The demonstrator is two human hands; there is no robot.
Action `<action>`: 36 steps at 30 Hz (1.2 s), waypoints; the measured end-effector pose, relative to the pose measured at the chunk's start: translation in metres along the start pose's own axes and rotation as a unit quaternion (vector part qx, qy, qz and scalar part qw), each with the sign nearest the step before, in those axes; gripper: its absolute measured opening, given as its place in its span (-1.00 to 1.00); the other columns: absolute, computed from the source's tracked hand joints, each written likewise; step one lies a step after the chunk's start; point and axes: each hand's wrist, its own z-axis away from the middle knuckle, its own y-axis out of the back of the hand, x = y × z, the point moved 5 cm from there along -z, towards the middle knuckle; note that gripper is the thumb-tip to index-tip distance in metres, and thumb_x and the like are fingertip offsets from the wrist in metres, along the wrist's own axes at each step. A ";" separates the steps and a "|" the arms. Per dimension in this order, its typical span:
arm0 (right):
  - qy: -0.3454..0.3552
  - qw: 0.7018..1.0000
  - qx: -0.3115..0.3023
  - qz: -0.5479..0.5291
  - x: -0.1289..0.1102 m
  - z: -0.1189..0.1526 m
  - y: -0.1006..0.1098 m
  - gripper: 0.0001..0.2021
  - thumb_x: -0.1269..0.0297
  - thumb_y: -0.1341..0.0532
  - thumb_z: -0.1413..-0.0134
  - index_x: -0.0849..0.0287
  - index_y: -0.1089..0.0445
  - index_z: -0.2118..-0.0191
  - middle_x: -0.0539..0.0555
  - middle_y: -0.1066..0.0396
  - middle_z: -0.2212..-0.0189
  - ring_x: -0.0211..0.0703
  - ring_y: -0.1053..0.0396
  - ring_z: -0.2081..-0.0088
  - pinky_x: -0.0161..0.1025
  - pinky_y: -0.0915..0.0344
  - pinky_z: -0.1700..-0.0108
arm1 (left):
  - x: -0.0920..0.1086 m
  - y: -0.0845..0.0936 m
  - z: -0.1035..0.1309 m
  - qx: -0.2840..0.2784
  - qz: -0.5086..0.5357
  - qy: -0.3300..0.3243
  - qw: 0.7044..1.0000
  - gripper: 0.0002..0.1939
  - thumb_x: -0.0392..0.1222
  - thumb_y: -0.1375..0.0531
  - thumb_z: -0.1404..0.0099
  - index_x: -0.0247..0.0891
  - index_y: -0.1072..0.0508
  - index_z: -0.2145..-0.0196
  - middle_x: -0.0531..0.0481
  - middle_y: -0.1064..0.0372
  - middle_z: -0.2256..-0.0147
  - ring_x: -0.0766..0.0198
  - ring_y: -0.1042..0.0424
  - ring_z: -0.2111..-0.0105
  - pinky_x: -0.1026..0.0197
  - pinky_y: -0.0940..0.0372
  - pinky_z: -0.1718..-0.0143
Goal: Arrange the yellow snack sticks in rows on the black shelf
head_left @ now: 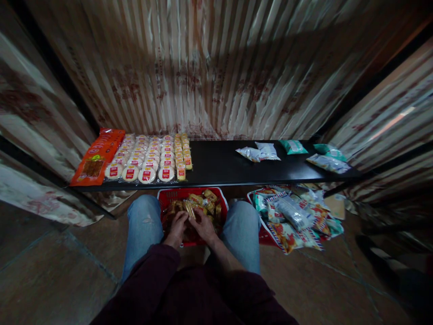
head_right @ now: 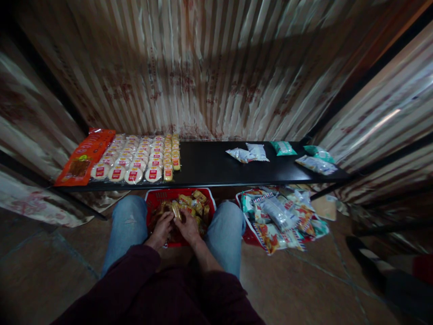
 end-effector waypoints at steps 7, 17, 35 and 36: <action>0.015 0.996 0.065 0.060 -0.002 -0.002 0.010 -0.66 0.18 -0.15 -0.05 0.18 -0.42 0.07 0.19 -0.47 0.10 -0.02 -0.42 0.04 -0.07 -0.32 -0.05 | 0.008 -0.001 -0.005 -0.007 -0.077 -0.097 0.992 -0.69 -0.01 -0.30 0.04 -0.22 -0.47 0.35 -0.01 -0.44 0.29 0.25 -0.37 0.26 0.27 -0.24 0.26; -0.041 0.996 0.077 0.030 -0.001 0.001 0.016 -0.58 0.24 -0.02 -0.11 0.20 -0.33 -0.07 0.17 -0.45 0.03 -0.04 -0.43 0.03 -0.09 -0.31 -0.06 | 0.017 -0.011 -0.003 -0.023 -0.098 -0.121 0.987 -0.68 -0.11 -0.28 -0.02 -0.24 -0.46 0.23 -0.10 -0.45 0.20 0.22 -0.41 0.22 0.29 -0.32 0.33; 0.059 0.983 0.166 0.049 -0.031 -0.016 0.036 -0.58 0.12 -0.03 -0.20 0.21 -0.31 -0.08 0.27 -0.38 0.02 0.06 -0.30 -0.06 0.07 -0.22 -0.13 | 0.070 -0.043 0.016 -0.042 -0.191 -0.271 0.943 -0.69 -0.32 -0.14 -0.10 -0.20 -0.50 0.17 -0.08 -0.40 0.15 0.18 -0.37 0.10 0.15 -0.21 -0.03; 0.062 0.983 0.170 0.045 -0.035 -0.019 0.039 -0.58 0.12 -0.03 -0.20 0.22 -0.31 -0.08 0.28 -0.38 0.02 0.05 -0.32 -0.04 0.07 -0.23 -0.11 | 0.074 -0.046 0.017 -0.047 -0.193 -0.277 0.940 -0.68 -0.32 -0.14 -0.11 -0.20 -0.50 0.16 -0.09 -0.39 0.15 0.17 -0.37 0.10 0.15 -0.22 -0.02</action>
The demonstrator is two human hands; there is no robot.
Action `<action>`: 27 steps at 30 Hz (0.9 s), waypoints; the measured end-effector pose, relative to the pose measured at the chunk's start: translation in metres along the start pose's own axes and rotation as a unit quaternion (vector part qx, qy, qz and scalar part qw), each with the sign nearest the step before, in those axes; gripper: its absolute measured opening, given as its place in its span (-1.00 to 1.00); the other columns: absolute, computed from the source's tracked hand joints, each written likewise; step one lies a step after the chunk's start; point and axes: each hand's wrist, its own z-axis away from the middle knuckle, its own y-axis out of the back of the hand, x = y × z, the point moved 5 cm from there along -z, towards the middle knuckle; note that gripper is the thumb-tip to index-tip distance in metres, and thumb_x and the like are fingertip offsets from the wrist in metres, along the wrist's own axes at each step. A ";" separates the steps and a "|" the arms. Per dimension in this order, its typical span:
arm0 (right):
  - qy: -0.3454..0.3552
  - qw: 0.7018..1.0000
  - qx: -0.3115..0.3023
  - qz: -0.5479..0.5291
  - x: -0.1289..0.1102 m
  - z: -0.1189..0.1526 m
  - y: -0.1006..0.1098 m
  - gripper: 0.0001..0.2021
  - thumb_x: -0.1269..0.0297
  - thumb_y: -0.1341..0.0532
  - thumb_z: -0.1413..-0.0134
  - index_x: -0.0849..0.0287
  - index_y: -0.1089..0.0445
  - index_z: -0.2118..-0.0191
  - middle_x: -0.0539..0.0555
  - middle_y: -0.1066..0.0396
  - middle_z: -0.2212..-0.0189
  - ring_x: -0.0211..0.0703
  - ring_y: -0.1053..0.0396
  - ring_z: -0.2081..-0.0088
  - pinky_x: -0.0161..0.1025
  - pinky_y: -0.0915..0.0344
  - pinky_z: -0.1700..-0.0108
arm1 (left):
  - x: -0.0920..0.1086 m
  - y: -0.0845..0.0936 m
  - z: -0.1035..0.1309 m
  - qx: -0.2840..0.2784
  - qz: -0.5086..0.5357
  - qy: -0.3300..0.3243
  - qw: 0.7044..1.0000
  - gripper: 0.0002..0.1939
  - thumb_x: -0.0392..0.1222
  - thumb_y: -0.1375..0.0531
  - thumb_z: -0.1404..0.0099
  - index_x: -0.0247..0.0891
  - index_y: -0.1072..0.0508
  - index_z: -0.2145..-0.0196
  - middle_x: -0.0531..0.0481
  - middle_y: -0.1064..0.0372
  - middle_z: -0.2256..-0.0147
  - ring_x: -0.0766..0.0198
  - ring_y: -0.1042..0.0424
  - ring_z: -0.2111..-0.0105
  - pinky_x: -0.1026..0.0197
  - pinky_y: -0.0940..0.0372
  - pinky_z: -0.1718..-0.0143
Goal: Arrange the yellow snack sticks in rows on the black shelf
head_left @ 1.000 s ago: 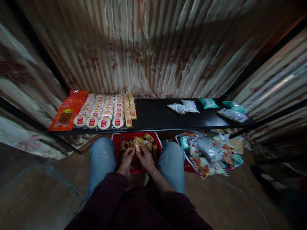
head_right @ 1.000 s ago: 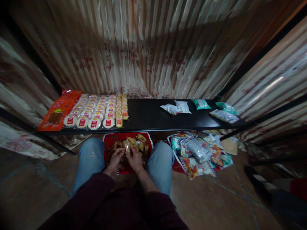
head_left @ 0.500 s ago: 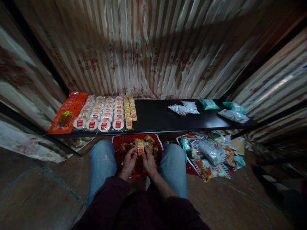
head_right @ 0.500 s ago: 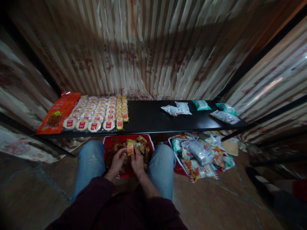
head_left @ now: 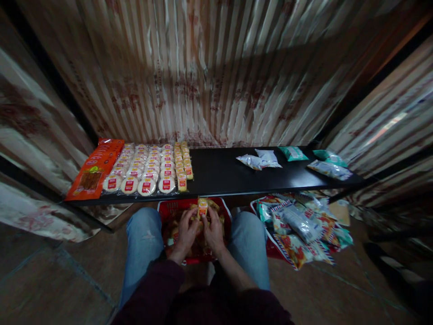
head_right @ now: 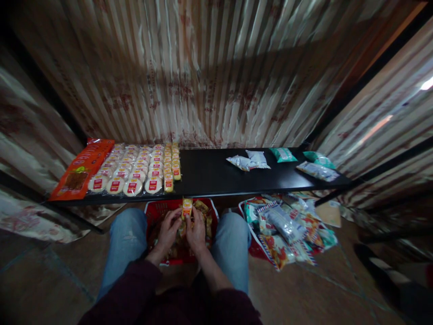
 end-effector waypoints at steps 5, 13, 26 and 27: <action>-0.005 0.999 0.003 -0.040 -0.020 -0.025 0.009 -0.58 0.15 -0.09 -0.16 0.19 -0.29 -0.09 0.23 -0.39 0.00 0.00 -0.36 0.00 -0.02 -0.28 -0.08 | 0.019 -0.004 -0.012 -0.008 0.003 -0.025 1.000 -0.67 -0.32 -0.13 -0.13 -0.19 -0.47 0.13 -0.09 -0.38 0.11 0.16 -0.36 0.06 0.14 -0.23 -0.02; -0.017 0.992 0.000 -0.122 -0.030 -0.062 0.001 -0.60 0.25 -0.11 -0.11 0.14 -0.27 -0.09 0.17 -0.44 0.07 -0.06 -0.42 0.08 -0.09 -0.34 -0.01 | 0.035 -0.006 -0.040 0.027 -0.014 -0.048 0.998 -0.73 -0.40 -0.12 -0.09 -0.20 -0.50 0.27 -0.08 -0.43 0.14 0.17 -0.36 0.06 0.11 -0.18 -0.10; -0.003 0.993 -0.030 -0.116 -0.022 -0.108 -0.021 -0.59 0.31 -0.12 -0.06 0.16 -0.28 -0.07 0.15 -0.46 0.10 -0.07 -0.44 0.10 -0.11 -0.33 -0.03 | 0.043 -0.015 -0.068 0.053 -0.059 -0.042 0.996 -0.68 -0.46 -0.11 -0.05 -0.20 -0.51 0.26 -0.08 -0.36 -0.01 0.13 -0.26 -0.10 0.05 -0.01 -0.24; 0.000 0.993 -0.032 -0.113 -0.022 -0.110 -0.023 -0.59 0.32 -0.12 -0.05 0.16 -0.28 -0.06 0.15 -0.46 0.10 -0.07 -0.44 0.10 -0.10 -0.33 -0.03 | 0.043 -0.015 -0.069 0.052 -0.054 -0.039 0.996 -0.67 -0.46 -0.12 -0.05 -0.19 -0.51 0.26 -0.07 -0.35 -0.03 0.12 -0.24 -0.11 0.05 0.01 -0.26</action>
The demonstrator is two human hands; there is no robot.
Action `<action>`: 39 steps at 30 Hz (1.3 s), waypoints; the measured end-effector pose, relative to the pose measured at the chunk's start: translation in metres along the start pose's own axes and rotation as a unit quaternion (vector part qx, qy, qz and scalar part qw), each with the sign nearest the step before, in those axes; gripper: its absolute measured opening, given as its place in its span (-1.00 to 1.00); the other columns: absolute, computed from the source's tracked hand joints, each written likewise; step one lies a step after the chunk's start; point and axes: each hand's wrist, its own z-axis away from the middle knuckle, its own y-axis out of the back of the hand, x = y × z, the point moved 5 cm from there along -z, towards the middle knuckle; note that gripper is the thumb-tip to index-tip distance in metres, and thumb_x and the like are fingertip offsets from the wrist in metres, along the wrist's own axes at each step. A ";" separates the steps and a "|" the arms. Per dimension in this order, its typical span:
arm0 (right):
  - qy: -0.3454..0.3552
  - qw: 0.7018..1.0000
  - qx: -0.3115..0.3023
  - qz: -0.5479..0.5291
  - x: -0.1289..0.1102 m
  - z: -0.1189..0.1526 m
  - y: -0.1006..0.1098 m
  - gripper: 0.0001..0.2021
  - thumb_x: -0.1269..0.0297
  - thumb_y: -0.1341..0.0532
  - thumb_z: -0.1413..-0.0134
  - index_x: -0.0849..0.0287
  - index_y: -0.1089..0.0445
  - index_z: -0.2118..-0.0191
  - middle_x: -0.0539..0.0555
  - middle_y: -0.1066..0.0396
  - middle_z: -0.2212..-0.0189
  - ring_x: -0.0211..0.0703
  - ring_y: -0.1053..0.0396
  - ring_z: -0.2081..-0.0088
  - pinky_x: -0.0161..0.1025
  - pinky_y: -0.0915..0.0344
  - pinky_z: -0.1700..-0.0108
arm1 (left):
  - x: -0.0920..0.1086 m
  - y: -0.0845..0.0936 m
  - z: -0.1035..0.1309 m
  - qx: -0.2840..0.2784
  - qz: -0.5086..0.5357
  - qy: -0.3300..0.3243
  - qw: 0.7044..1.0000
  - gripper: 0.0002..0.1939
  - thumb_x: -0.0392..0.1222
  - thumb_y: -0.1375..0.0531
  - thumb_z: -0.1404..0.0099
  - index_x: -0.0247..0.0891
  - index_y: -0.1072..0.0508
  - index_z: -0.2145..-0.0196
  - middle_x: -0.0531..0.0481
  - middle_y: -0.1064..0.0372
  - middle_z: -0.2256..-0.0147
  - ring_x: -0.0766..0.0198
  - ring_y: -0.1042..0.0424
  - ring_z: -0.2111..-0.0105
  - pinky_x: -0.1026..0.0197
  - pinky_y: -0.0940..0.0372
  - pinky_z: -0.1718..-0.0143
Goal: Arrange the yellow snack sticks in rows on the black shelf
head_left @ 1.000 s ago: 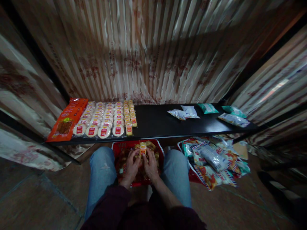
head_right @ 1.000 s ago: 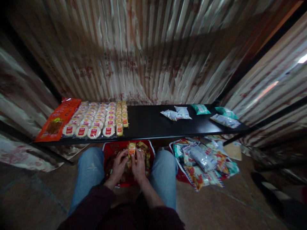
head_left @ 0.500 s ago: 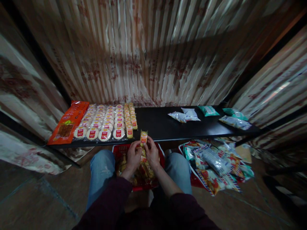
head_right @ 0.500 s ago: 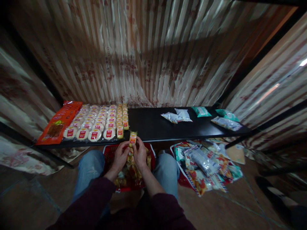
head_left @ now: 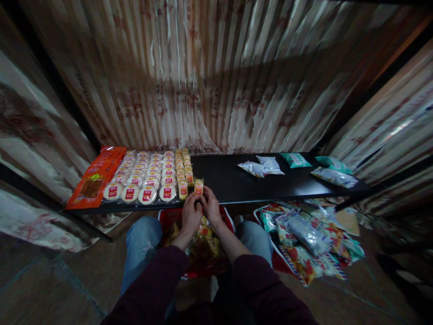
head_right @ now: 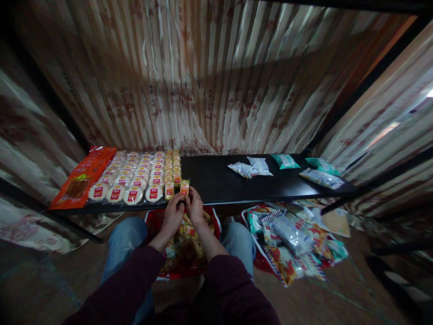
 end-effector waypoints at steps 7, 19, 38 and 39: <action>-0.002 0.999 -0.005 0.032 0.008 -0.016 -0.008 -0.61 0.37 -0.11 0.00 0.15 -0.31 -0.01 0.12 -0.48 0.17 -0.09 -0.46 0.14 -0.10 -0.35 -0.01 | -0.006 -0.001 -0.003 0.003 0.018 -0.001 1.000 -0.63 -0.42 -0.13 -0.08 -0.20 -0.51 0.16 -0.07 -0.31 -0.10 0.12 -0.18 -0.18 0.06 0.07 -0.29; 0.012 0.998 -0.028 0.049 0.019 -0.032 -0.018 -0.62 0.40 -0.12 0.02 0.16 -0.33 0.02 0.13 -0.47 0.13 -0.11 -0.45 0.11 -0.12 -0.35 -0.01 | -0.009 -0.005 -0.011 -0.023 -0.011 0.005 1.000 -0.62 -0.30 -0.11 -0.18 -0.25 -0.48 0.04 -0.12 -0.27 -0.15 0.12 -0.14 -0.21 0.08 0.08 -0.29; 0.004 0.987 -0.049 0.153 0.010 -0.037 -0.024 -0.68 0.35 -0.12 -0.07 0.16 -0.35 0.03 0.12 -0.47 0.14 -0.08 -0.41 0.09 -0.11 -0.32 -0.01 | -0.005 -0.003 -0.010 -0.064 -0.124 -0.068 0.988 -0.56 -0.28 0.05 -0.28 -0.35 -0.39 -0.06 -0.19 -0.25 -0.16 0.18 -0.16 -0.21 0.05 0.00 -0.27; 0.012 0.987 -0.049 0.155 0.010 -0.037 -0.025 -0.68 0.35 -0.12 -0.07 0.17 -0.36 0.03 0.13 -0.47 0.13 -0.07 -0.40 0.08 -0.10 -0.31 -0.02 | -0.005 -0.002 -0.010 -0.062 -0.125 -0.069 0.988 -0.56 -0.28 0.05 -0.28 -0.35 -0.39 -0.06 -0.19 -0.25 -0.16 0.18 -0.16 -0.21 0.05 -0.01 -0.27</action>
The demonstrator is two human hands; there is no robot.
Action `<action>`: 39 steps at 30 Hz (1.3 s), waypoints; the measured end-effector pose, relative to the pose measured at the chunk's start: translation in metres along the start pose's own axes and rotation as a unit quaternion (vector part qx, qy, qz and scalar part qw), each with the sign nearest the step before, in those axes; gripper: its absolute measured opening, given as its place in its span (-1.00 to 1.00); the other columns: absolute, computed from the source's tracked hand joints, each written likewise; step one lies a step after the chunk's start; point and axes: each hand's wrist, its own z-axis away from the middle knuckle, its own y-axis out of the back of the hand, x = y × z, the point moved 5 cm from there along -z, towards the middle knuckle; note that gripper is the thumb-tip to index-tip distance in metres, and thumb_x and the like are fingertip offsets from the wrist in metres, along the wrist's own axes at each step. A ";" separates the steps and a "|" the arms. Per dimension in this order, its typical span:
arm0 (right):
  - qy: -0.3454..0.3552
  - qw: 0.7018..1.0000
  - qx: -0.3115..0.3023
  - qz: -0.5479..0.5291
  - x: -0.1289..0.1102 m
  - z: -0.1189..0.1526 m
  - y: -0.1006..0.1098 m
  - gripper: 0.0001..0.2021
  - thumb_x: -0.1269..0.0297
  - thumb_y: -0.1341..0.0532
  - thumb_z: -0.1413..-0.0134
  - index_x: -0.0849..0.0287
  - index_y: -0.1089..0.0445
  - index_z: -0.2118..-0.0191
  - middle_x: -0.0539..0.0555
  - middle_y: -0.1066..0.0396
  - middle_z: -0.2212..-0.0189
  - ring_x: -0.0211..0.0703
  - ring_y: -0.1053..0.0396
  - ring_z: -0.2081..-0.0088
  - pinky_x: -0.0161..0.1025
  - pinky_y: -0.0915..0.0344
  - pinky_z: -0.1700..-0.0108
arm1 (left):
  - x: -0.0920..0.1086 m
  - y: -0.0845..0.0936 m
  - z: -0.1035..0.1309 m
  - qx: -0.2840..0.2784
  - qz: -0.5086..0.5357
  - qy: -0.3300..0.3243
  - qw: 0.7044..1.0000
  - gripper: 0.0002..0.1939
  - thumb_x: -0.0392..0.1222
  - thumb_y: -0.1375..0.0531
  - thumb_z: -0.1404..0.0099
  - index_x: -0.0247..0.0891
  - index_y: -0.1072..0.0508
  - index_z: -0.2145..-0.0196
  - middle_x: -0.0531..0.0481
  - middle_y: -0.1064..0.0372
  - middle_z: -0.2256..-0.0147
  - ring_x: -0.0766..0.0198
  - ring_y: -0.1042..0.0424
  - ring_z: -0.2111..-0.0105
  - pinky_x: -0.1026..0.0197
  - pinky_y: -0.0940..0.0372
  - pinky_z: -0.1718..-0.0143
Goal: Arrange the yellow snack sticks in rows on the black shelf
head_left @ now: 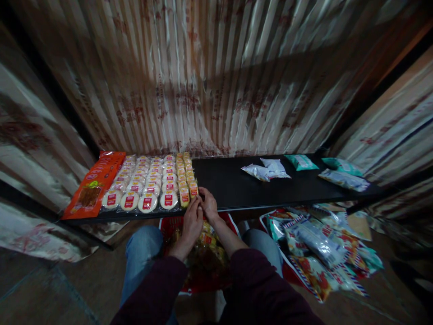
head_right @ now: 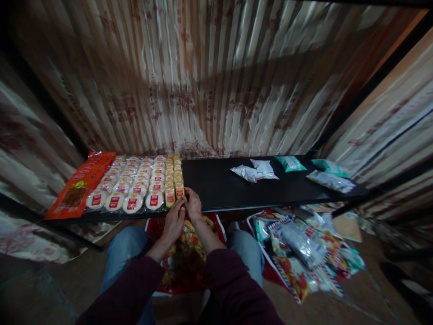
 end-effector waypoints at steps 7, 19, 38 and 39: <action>0.013 1.000 0.011 0.010 0.000 -0.003 0.003 -0.58 0.31 -0.11 -0.10 0.18 -0.31 -0.10 0.16 -0.43 0.04 -0.07 -0.38 0.04 -0.11 -0.30 -0.05 | 0.000 -0.001 -0.002 0.000 -0.004 0.018 1.000 -0.54 -0.29 0.05 -0.27 -0.40 -0.36 -0.08 -0.23 -0.22 -0.17 0.15 -0.14 -0.22 0.02 0.01 -0.28; 0.041 0.999 -0.023 0.026 0.000 -0.008 0.002 -0.58 0.29 -0.11 -0.11 0.10 -0.32 -0.11 0.10 -0.44 0.01 -0.07 -0.36 0.03 -0.10 -0.28 -0.07 | 0.002 -0.004 -0.003 -0.004 0.020 0.035 0.999 -0.54 -0.26 0.04 -0.28 -0.36 -0.32 -0.11 -0.20 -0.22 -0.18 0.18 -0.16 -0.21 0.04 0.00 -0.27; 0.017 0.999 -0.043 0.020 0.003 0.001 0.003 -0.61 0.28 -0.11 -0.09 0.10 -0.37 -0.06 0.10 -0.46 0.05 -0.06 -0.40 0.06 -0.11 -0.31 -0.04 | -0.003 -0.004 -0.007 0.023 -0.002 0.014 1.000 -0.55 -0.28 0.04 -0.26 -0.42 -0.37 -0.06 -0.27 -0.23 -0.16 0.13 -0.16 -0.21 0.01 -0.02 -0.27; 0.019 0.999 -0.043 0.020 0.002 0.001 0.003 -0.61 0.28 -0.11 -0.09 0.10 -0.37 -0.05 0.10 -0.46 0.06 -0.06 -0.40 0.06 -0.11 -0.31 -0.04 | -0.003 -0.004 -0.007 0.021 -0.002 0.013 1.000 -0.55 -0.28 0.04 -0.26 -0.42 -0.37 -0.06 -0.27 -0.23 -0.16 0.13 -0.16 -0.21 0.00 -0.01 -0.27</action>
